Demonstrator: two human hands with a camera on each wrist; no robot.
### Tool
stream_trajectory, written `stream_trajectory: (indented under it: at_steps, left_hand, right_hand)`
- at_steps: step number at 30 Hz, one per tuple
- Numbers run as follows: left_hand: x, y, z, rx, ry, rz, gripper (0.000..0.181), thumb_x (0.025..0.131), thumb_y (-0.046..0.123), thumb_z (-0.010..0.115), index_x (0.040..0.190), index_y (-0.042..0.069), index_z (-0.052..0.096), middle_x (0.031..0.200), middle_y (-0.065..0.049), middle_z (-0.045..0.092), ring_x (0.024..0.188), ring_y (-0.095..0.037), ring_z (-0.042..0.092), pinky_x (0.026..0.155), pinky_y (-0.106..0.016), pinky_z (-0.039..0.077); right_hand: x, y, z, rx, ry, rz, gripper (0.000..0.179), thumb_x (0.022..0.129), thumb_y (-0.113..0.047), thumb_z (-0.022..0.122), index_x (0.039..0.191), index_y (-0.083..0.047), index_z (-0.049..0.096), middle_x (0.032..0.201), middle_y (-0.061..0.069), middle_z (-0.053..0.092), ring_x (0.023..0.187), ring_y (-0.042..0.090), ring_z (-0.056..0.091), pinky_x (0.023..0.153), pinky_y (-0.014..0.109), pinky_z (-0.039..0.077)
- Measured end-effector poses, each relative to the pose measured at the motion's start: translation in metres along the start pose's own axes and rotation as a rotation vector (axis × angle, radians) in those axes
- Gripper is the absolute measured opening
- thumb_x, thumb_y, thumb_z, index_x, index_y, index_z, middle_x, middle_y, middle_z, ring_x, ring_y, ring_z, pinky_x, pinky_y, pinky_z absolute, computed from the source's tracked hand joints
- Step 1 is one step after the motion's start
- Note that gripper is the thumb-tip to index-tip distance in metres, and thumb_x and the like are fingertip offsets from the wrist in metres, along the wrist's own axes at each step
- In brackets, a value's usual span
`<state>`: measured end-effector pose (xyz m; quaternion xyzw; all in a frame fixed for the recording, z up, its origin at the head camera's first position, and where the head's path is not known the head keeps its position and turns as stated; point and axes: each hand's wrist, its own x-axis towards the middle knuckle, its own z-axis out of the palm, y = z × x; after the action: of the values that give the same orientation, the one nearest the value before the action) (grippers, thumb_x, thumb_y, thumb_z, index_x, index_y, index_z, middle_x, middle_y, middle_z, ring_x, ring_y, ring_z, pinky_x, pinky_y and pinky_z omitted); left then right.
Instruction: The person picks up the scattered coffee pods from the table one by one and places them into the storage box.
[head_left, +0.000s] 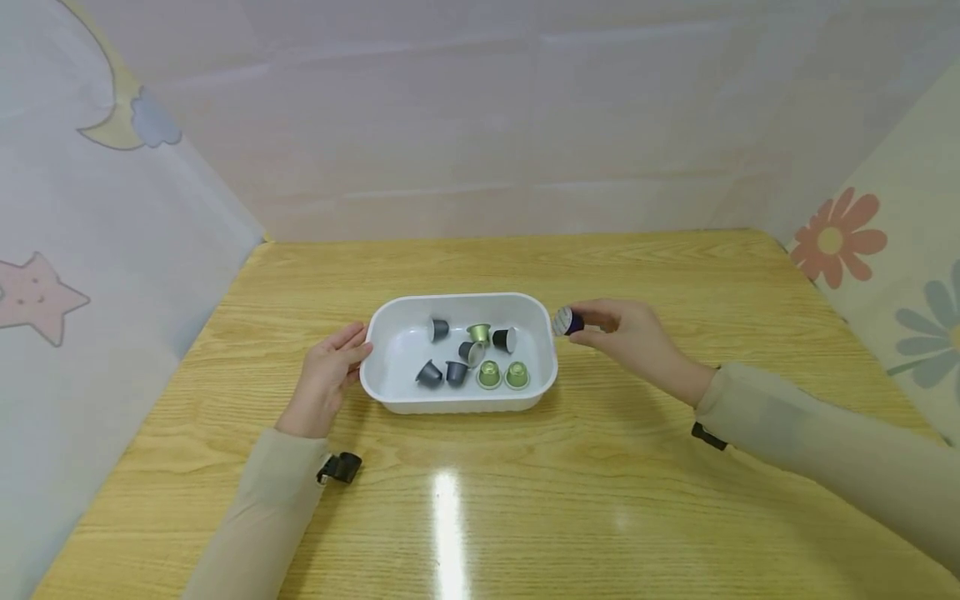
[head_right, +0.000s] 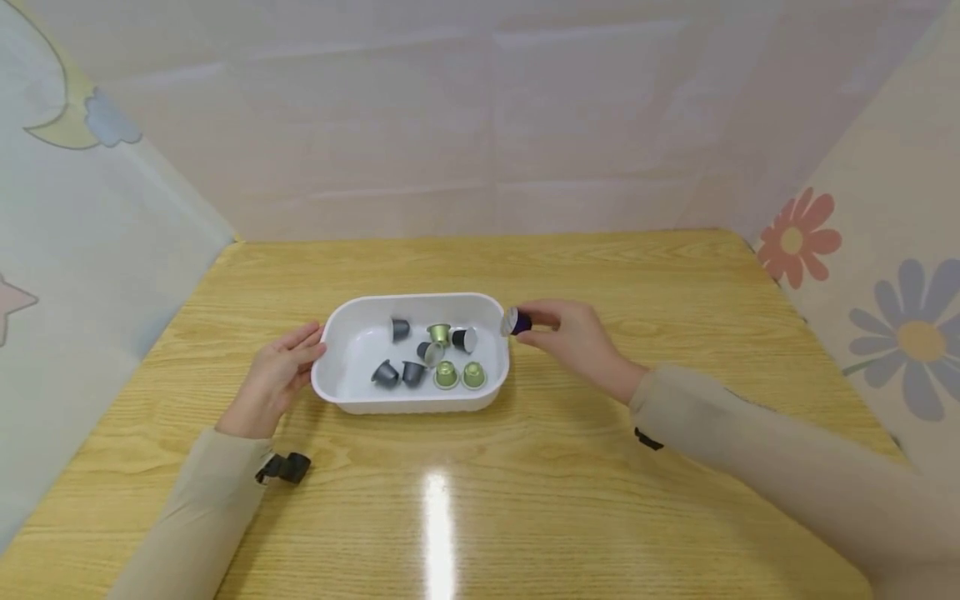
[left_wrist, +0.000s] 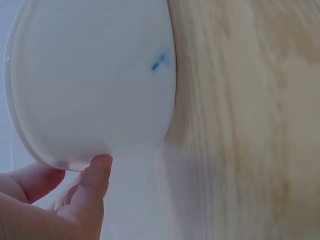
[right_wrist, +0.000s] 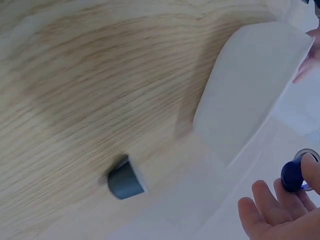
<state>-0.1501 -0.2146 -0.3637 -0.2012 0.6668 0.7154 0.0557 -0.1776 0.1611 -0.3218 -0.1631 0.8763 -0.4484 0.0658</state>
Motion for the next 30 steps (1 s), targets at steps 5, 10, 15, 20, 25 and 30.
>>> stream_trajectory:
  at_steps: [5, 10, 15, 20, 25, 30]
  left_hand:
    - [-0.001, 0.0, 0.001, -0.01, -0.001, -0.001, 0.055, 0.099, 0.002, 0.053, 0.15, 0.004, 0.033, 0.152, -0.011, 0.036, 0.095, -0.002, 0.061, 0.076, -0.015, 0.049]
    - [-0.001, 0.001, 0.003, -0.022, 0.0, -0.011, 0.055, 0.1, 0.003, 0.053, 0.151, 0.005, 0.033, 0.152, -0.01, 0.036, 0.095, -0.002, 0.06, 0.074, -0.014, 0.049]
    - [0.0, 0.002, 0.005, -0.039, -0.003, -0.027, 0.055, 0.1, 0.004, 0.053, 0.151, 0.006, 0.033, 0.152, -0.009, 0.037, 0.099, -0.004, 0.059, 0.075, -0.015, 0.048]
    - [-0.002, 0.002, 0.006, -0.035, -0.008, -0.034, 0.055, 0.1, 0.004, 0.053, 0.151, 0.007, 0.033, 0.152, -0.008, 0.036, 0.103, -0.006, 0.058, 0.078, -0.016, 0.048]
    - [-0.005, 0.002, 0.007, -0.023, -0.006, -0.031, 0.056, 0.1, 0.005, 0.053, 0.152, 0.008, 0.032, 0.153, -0.007, 0.036, 0.112, -0.011, 0.055, 0.079, -0.017, 0.048]
    - [-0.006, 0.002, 0.008, -0.017, -0.006, -0.028, 0.056, 0.1, 0.004, 0.052, 0.152, 0.009, 0.031, 0.153, -0.006, 0.035, 0.115, -0.011, 0.053, 0.076, -0.015, 0.048]
  right_hand:
    - [0.013, -0.008, 0.014, 0.087, -0.026, 0.019, 0.042, 0.089, -0.005, 0.071, 0.128, 0.006, 0.059, 0.122, 0.022, 0.062, 0.111, 0.034, 0.062, 0.089, 0.036, 0.052]
    - [0.027, -0.015, 0.029, 0.128, -0.039, 0.025, 0.043, 0.089, -0.003, 0.07, 0.128, 0.007, 0.058, 0.12, 0.024, 0.063, 0.111, 0.034, 0.061, 0.092, 0.039, 0.05]
    - [0.036, -0.02, 0.04, 0.159, -0.054, 0.074, 0.045, 0.088, -0.004, 0.071, 0.13, 0.004, 0.058, 0.122, 0.022, 0.062, 0.113, 0.032, 0.06, 0.094, 0.039, 0.049]
    - [0.04, -0.026, 0.052, 0.165, -0.069, 0.062, 0.042, 0.088, -0.002, 0.071, 0.128, 0.005, 0.059, 0.123, 0.022, 0.062, 0.114, 0.032, 0.06, 0.093, 0.037, 0.049]
    - [0.044, -0.031, 0.064, 0.165, -0.095, 0.065, 0.042, 0.089, -0.002, 0.07, 0.129, 0.004, 0.059, 0.126, 0.02, 0.061, 0.115, 0.031, 0.059, 0.093, 0.035, 0.049]
    - [0.051, -0.034, 0.076, 0.158, -0.112, 0.062, 0.042, 0.088, -0.001, 0.071, 0.128, 0.004, 0.06, 0.124, 0.02, 0.062, 0.114, 0.03, 0.06, 0.092, 0.034, 0.05]
